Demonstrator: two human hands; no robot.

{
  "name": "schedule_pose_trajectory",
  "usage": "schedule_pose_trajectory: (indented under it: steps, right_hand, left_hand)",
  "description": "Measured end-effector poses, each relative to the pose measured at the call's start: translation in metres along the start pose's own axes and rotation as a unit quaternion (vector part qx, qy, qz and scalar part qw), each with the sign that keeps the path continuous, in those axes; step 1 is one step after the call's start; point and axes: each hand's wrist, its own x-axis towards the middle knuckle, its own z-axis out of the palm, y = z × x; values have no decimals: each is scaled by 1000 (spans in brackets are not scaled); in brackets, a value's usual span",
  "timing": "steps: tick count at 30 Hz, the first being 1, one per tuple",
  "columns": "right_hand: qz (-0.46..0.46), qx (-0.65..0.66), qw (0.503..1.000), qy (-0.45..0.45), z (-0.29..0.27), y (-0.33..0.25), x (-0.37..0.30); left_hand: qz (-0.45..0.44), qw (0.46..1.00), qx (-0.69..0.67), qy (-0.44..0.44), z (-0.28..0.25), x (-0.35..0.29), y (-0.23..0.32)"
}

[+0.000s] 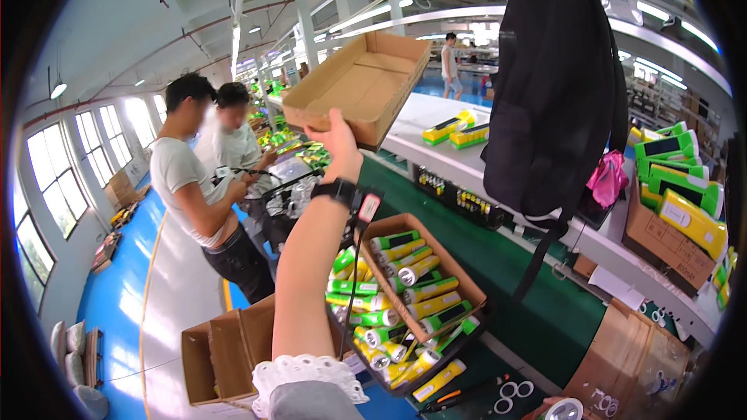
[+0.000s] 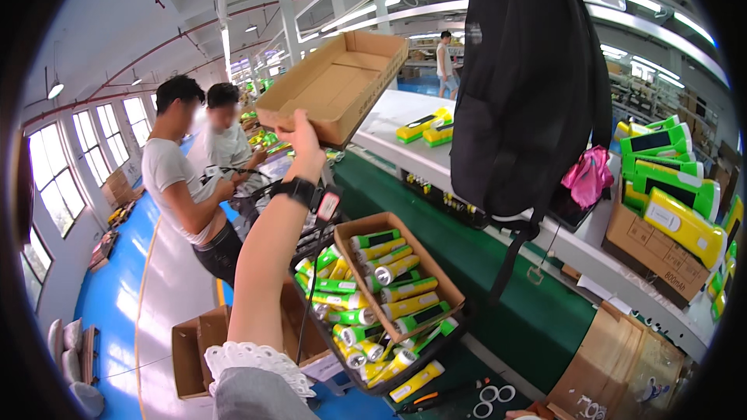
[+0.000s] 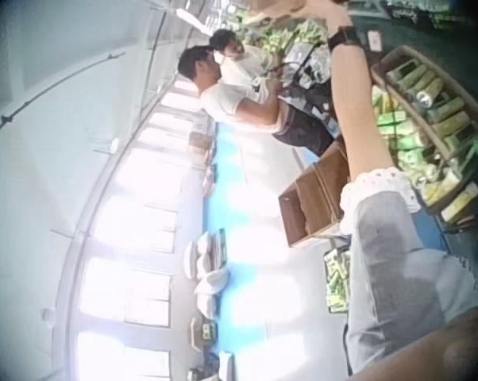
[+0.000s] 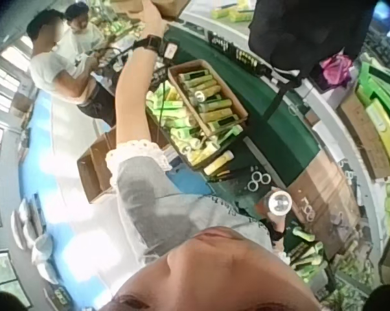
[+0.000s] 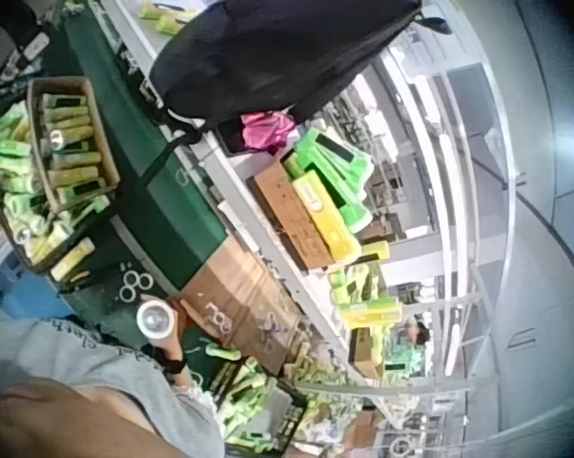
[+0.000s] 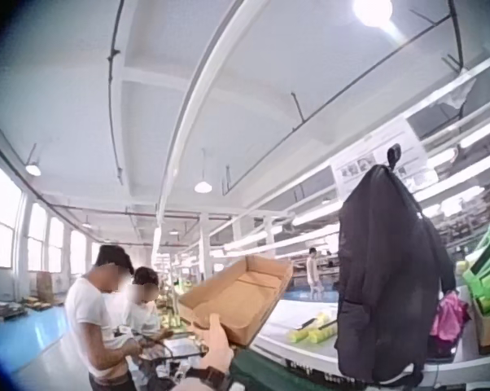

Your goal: Assembling, testing, and cleaning plastic flashlights on an industrial assembly line.

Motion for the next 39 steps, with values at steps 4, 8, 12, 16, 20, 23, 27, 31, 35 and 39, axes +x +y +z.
schedule_pose_trajectory:
  steps: [4,8,12,16,20,23,27,31,35,39]
  right_hand:
    - [74,-86,990,88,-2,-6,-16]
    - [166,-150,959,173,5,-30,-35]
    - [262,-199,907,262,22,-70,-61]
    - [374,-94,879,281,25,-133,-14]
    - [428,22,837,341,36,-111,-32]
    - [391,200,787,433,54,-69,-71]
    - [378,270,781,417,74,-49,-68]
    - [452,400,696,390,88,-27,-64]
    - [466,439,651,408,111,7,-95]
    - [342,414,753,381,118,23,-154]
  left_hand:
    - [-107,988,105,42,49,21,-51]
    - [-110,966,227,61,55,42,-101]
    - [-231,942,240,46,76,14,-115]
    - [-236,929,273,-86,58,72,-184]
    - [-252,951,110,-139,47,65,-206]
    - [156,961,85,-212,20,-33,-169]
    - [-34,788,180,-587,-133,-233,-58]
    - [-184,515,168,-820,-299,-379,8]
    - [44,499,91,-861,-344,-486,13]
    - [-361,504,59,-783,-368,-547,24]
